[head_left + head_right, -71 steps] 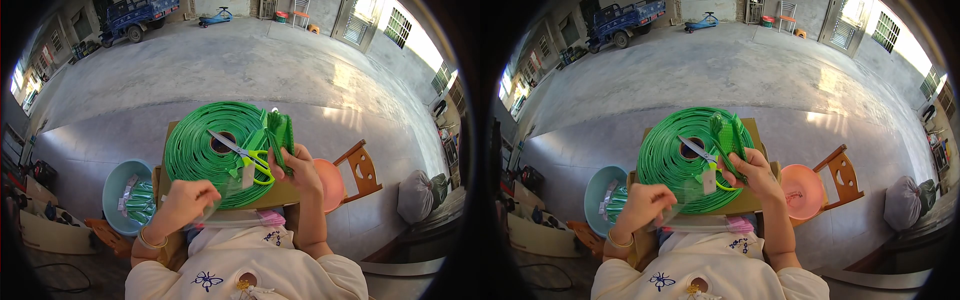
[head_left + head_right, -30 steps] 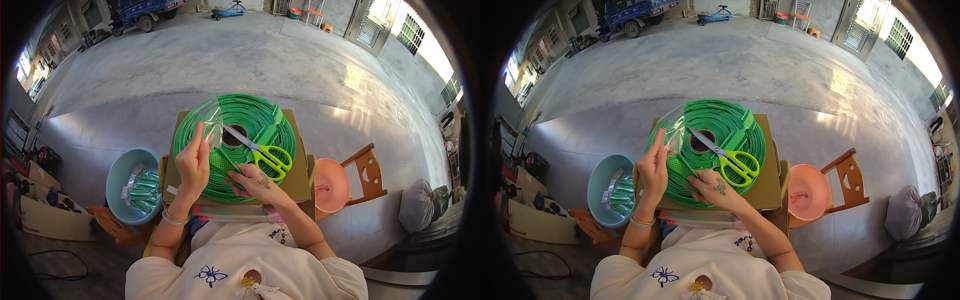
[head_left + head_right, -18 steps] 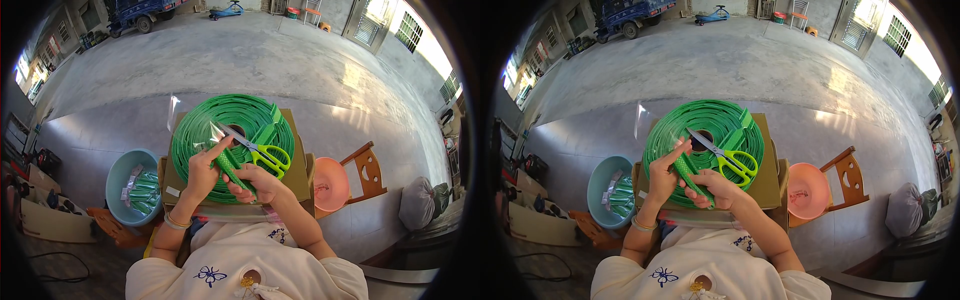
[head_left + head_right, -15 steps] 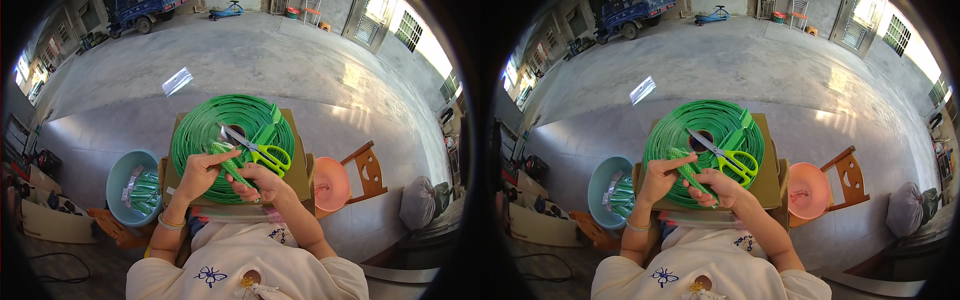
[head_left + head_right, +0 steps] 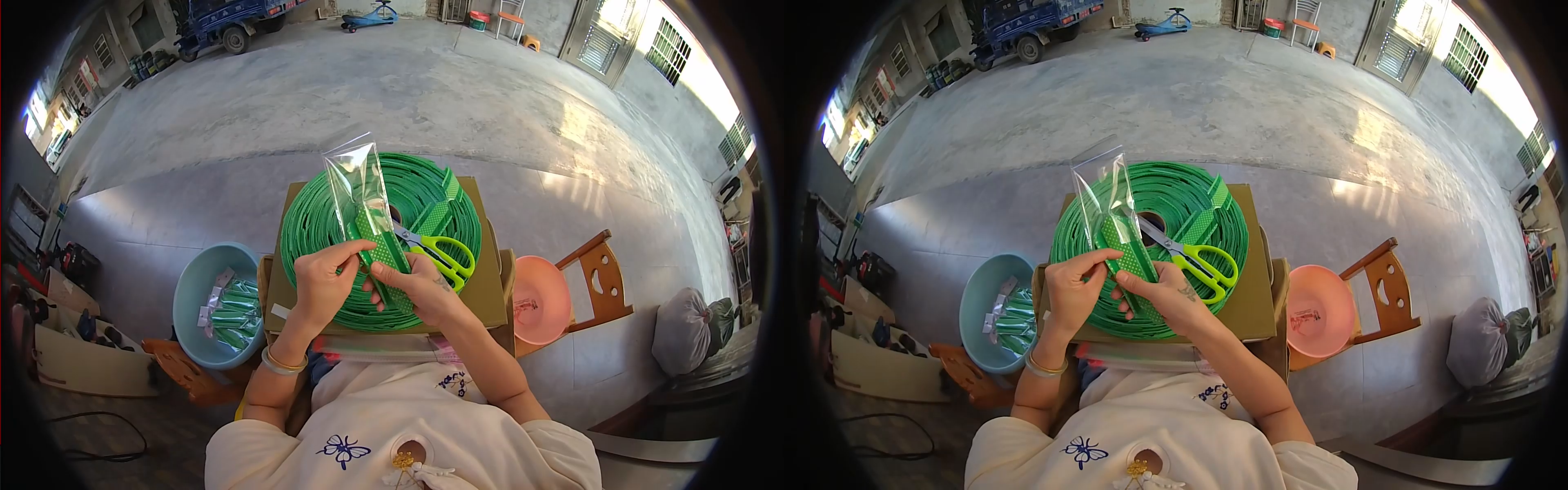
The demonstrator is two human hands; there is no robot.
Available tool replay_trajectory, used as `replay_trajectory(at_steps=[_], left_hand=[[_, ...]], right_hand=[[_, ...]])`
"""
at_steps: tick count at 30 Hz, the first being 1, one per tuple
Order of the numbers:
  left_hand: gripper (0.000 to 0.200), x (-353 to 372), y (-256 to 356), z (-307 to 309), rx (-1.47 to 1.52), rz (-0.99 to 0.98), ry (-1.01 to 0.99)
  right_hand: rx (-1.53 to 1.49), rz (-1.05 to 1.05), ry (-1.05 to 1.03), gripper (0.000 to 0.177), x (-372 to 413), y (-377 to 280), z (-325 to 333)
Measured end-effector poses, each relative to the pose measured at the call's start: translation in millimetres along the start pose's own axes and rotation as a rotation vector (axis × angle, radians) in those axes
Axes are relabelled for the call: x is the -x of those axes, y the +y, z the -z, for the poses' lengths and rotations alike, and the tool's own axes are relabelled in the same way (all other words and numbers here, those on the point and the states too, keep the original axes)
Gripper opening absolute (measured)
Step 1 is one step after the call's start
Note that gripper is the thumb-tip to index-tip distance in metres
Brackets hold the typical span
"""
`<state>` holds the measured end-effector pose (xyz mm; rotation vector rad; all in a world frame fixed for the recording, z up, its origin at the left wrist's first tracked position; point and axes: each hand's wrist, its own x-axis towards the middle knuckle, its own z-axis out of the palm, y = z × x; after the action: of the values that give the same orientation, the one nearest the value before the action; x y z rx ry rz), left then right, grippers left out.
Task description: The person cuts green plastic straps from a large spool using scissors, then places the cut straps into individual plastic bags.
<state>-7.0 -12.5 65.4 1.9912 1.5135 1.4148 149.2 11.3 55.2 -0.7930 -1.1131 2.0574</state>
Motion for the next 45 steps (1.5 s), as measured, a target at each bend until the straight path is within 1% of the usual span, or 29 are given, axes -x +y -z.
replay_trajectory(at_steps=[2, 4, 5, 7, 8, 10, 11, 13, 14, 15, 16, 17, 18, 19, 20, 21, 22, 23, 24, 26, 27, 30, 33, 36, 39, 42, 45], left_hand=[[0.032, 2, -1, -4, -0.037, -0.08, 0.066], [0.036, 2, -7, -8, -0.077, -0.177, 0.128], [0.037, 3, -6, -7, -0.008, -0.133, 0.013], [0.04, 4, -1, -2, 0.131, -0.043, -0.219], [0.04, 5, -5, -2, 0.139, -0.021, -0.218], [0.039, 3, -17, -2, 0.157, 0.023, -0.214], [0.038, 2, -19, -1, 0.175, 0.065, -0.169], [0.036, -1, -22, -1, 0.208, 0.149, -0.076], [0.036, 2, -26, -2, 0.253, 0.15, -0.137], [0.036, 6, -30, -7, 0.299, 0.151, -0.198], [0.035, 10, -34, -11, 0.347, 0.152, -0.262], [0.035, 12, -36, -15, 0.404, 0.184, -0.29], [0.034, 15, -39, -20, 0.423, 0.234, -0.265], [0.033, 17, -44, -25, 0.441, 0.284, -0.24], [0.032, 18, -48, -31, 0.459, 0.334, -0.214], [0.03, 18, -52, -36, 0.64, 0.417, -0.2], [0.031, 18, -56, -38, 0.608, 0.437, -0.195], [0.031, 19, -60, -40, 0.577, 0.457, -0.191], [0.032, 20, -63, -42, 0.546, 0.48, -0.188], [0.033, 23, -71, -44, 0.633, 0.496, -0.184], [0.033, 23, -72, -44, 0.675, 0.5, -0.181], [0.033, 24, -67, -42, 0.721, 0.5, -0.181], [0.034, 25, -64, -42, 0.732, 0.505, -0.205], [0.036, 27, -62, -43, 0.764, 0.51, -0.209], [0.039, 30, -59, -46, 0.836, 0.485, -0.207], [0.041, 30, -53, -46, 0.856, 0.47, -0.174], [0.043, 32, -54, -48, 0.785, 0.366, -0.141]], right_hand=[[-0.073, -0.133, -0.089, 0.023, 6, -7, 1], [-0.128, -0.177, -0.169, 0.023, 2, -3, 14], [-0.155, -0.202, -0.212, 0.023, -1, -1, 18], [-0.189, -0.178, -0.198, 0.023, -3, 1, 21], [-0.206, -0.165, -0.19, 0.023, -3, 1, 22], [-0.263, -0.209, -0.166, 0.024, 2, -10, 13], [-0.292, -0.232, -0.153, 0.025, 3, -14, 11], [-0.263, -0.289, -0.239, 0.026, 0, -12, 24], [-0.246, -0.319, -0.283, 0.027, -3, -10, 30], [-0.188, -0.328, -0.263, 0.032, -5, -9, 33], [-0.193, -0.328, -0.252, 0.032, -9, -5, 39], [-0.199, -0.328, -0.24, 0.032, -13, -1, 46], [-0.204, -0.328, -0.229, 0.032, -16, 0, 48], [-0.14, -0.295, -0.135, 0.034, -17, 0, 47], [-0.025, -0.182, -0.016, 0.035, -18, 2, 43], [0.091, -0.068, 0.101, 0.036, -18, 6, 37], [0.208, 0.045, 0.216, 0.037, -16, 10, 33], [0.262, 0.115, 0.2, 0.033, -12, 15, 35], [0.493, 0.21, 0.219, 0.031, -9, 17, 34], [0.951, 0.397, 0.247, 0.03, 1, 17, 29], [1.118, 0.404, 0.283, 0.025, 5, 14, 23], [1.362, 0.787, 0.255, 0.026, -2, 30, 35], [1.527, 0.922, 0.262, 0.025, -9, 29, 32], [1.511, 0.865, 0.226, 0.026, -14, 30, 34], [1.563, 0.791, 0.16, 0.026, -24, 28, 38], [1.52, 0.886, 0.195, 0.025, -36, 31, 33], [1.541, 0.832, 0.164, 0.034, -48, 35, 30]])
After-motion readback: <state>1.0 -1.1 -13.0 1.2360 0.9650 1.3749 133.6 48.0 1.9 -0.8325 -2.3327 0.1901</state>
